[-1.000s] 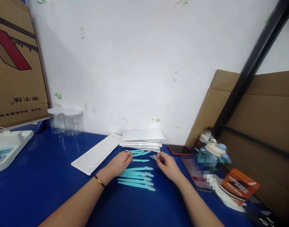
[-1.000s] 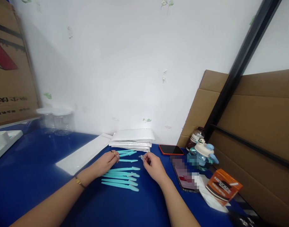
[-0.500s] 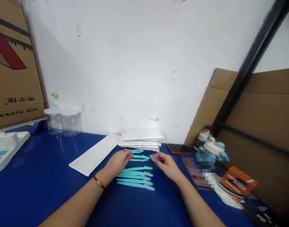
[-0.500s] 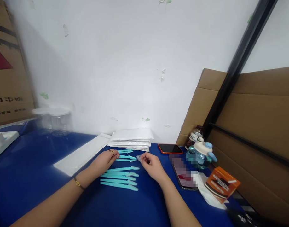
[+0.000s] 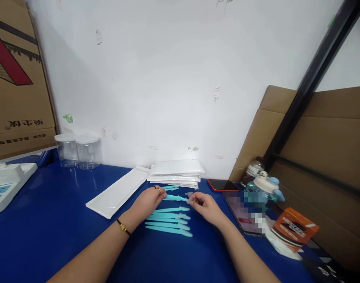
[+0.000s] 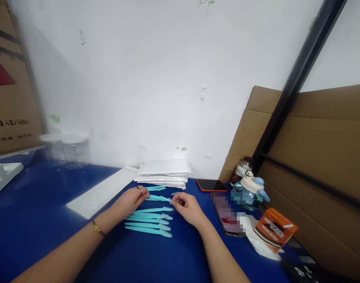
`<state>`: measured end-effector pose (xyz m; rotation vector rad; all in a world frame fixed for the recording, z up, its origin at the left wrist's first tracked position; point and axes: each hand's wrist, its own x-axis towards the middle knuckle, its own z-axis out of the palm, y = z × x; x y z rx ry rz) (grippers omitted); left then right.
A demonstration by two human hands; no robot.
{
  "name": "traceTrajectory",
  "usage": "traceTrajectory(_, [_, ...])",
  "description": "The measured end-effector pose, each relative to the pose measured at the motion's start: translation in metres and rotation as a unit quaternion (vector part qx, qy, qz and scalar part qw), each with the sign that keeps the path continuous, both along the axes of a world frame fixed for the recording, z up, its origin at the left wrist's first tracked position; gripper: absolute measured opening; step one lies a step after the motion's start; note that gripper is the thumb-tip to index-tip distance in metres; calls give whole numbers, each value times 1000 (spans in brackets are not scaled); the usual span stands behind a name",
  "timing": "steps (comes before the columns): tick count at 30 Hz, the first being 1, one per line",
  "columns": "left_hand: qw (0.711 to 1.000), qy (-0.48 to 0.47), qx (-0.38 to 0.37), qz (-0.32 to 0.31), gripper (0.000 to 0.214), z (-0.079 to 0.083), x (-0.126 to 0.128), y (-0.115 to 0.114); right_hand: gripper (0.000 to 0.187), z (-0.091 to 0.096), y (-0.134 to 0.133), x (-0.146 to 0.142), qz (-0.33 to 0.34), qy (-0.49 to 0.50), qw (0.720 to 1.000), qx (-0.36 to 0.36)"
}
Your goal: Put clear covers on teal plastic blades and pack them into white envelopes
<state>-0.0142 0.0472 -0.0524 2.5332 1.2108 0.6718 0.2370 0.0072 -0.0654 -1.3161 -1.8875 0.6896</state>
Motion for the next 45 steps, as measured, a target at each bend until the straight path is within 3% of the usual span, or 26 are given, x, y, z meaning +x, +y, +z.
traceTrajectory(11, [1000, 2, -7, 5, 32, -2, -1, 1, 22, 0, 1, 2, -6, 44, 999, -6])
traceTrajectory(36, [1000, -23, -9, -9, 30, -3, -1, 2, 18, -5, 3, 3, -7, 44, 999, -5])
traceTrajectory(45, [1000, -15, -16, -18, 28, -3, 4, -3, 22, -7, 0, -10, 30, 73, 995, -55])
